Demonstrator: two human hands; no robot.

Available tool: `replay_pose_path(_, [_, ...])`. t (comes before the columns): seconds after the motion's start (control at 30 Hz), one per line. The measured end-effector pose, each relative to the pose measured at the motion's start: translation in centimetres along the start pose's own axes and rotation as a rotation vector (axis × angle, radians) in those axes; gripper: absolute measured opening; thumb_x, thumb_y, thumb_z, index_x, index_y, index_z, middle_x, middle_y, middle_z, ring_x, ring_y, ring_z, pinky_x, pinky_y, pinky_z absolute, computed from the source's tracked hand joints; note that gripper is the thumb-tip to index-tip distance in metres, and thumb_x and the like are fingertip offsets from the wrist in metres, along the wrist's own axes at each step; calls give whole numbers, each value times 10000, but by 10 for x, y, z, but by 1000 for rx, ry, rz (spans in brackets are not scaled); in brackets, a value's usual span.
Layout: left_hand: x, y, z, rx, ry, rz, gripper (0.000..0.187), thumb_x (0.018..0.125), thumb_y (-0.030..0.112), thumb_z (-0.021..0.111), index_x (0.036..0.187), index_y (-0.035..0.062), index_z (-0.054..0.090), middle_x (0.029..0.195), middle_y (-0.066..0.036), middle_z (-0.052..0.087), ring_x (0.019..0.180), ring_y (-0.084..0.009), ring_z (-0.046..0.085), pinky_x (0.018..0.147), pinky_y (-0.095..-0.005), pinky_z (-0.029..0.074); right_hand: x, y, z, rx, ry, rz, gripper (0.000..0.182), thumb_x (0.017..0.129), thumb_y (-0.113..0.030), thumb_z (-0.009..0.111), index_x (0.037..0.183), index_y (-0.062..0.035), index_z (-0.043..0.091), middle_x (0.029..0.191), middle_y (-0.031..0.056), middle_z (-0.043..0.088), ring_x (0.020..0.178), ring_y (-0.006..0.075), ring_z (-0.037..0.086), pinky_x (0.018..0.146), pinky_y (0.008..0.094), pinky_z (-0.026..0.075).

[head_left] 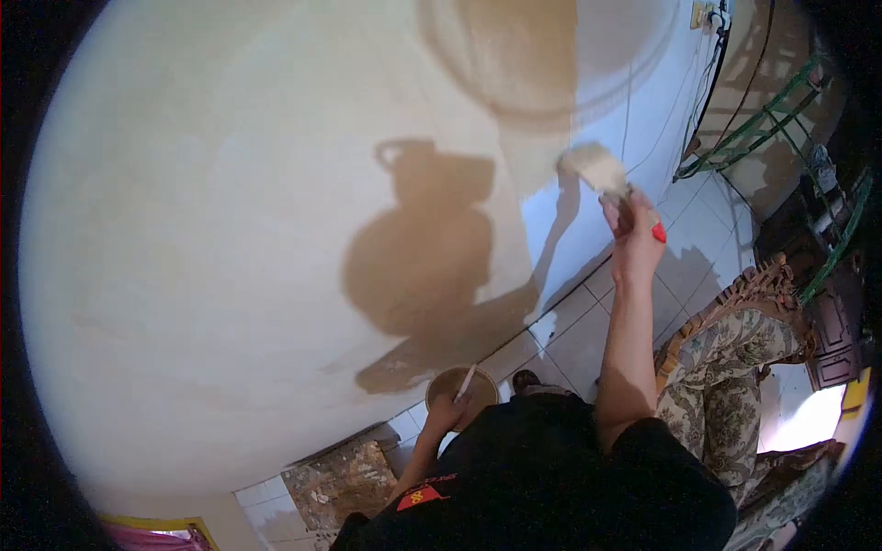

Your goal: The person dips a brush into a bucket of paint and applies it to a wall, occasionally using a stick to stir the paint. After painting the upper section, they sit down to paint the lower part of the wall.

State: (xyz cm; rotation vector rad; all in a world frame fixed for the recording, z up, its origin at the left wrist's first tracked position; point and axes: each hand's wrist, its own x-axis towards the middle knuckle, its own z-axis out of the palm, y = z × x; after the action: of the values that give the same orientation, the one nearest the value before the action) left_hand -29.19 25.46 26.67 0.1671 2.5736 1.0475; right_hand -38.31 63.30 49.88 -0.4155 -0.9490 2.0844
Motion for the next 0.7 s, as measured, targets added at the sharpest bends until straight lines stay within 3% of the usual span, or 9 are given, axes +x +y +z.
replay_pose_path(0.13, [1, 1, -3, -15, 0, 132, 525, 818, 469, 489, 972, -17, 615, 881, -283, 601, 889, -433, 572, 797, -457, 432, 10, -10, 36, 237, -70, -60, 319, 869, -167, 505, 1096, 57, 488, 992, 154, 598, 927, 242, 595, 812, 313, 486])
replay_pose_path(0.23, [-1, -13, 5, -172, 57, 80, 533, 814, 468, 491, 978, -24, 612, 895, -280, 600, 898, -432, 569, 818, -450, 429, 24, 32, 22, 155, -60, 26, 315, 869, -177, 495, 1091, 45, 500, 1029, 158, 581, 929, 259, 585, 865, 335, 465])
replay_pose_path(0.3, [-9, 0, -5, -82, 84, 94, 522, 819, 453, 486, 989, -25, 610, 900, -276, 600, 902, -426, 568, 829, -436, 432, 4, 47, 7, 16, 70, 85, 308, 864, -183, 504, 1079, 37, 512, 1014, 142, 586, 899, 248, 592, 835, 333, 483])
replay_pose_path(0.4, [-2, -29, 4, -43, 94, 125, 517, 818, 452, 489, 975, -24, 615, 882, -275, 602, 878, -418, 578, 806, -435, 441, -8, 55, -21, -71, 89, 167, 298, 854, -180, 521, 1061, 35, 522, 1000, 133, 589, 903, 233, 594, 803, 333, 500])
replay_pose_path(0.47, [-4, -37, 7, -16, 129, 142, 516, 815, 454, 495, 958, -26, 619, 863, -272, 605, 855, -410, 587, 782, -435, 449, -16, 51, -19, -64, 85, 79, 290, 850, -165, 529, 1050, 45, 526, 1030, 142, 579, 924, 231, 591, 811, 324, 502])
replay_pose_path(0.6, [-11, -17, -12, -25, 5, 35, 520, 810, 460, 504, 954, -25, 621, 877, -272, 604, 864, -403, 587, 792, -430, 447, 6, 16, 38, 32, -50, -129, 254, 866, -101, 477, 1029, 88, 529, 1028, 158, 582, 986, 242, 566, 888, 364, 470])
replay_pose_path(0.67, [-17, 10, -27, 88, -142, -178, 522, 808, 464, 507, 961, -22, 619, 904, -270, 603, 892, -398, 582, 809, -428, 440, 17, -15, 70, 55, -117, -186, 265, 868, -98, 469, 1042, 95, 522, 1045, 166, 574, 989, 247, 565, 906, 357, 458])
replay_pose_path(0.7, [-19, -1, -21, 18, -45, 8, 522, 808, 465, 508, 969, -19, 618, 919, -266, 604, 908, -390, 580, 817, -426, 435, 18, -32, 86, 107, -144, -209, 268, 870, -100, 465, 1047, 95, 518, 1043, 164, 575, 987, 245, 566, 909, 352, 456])
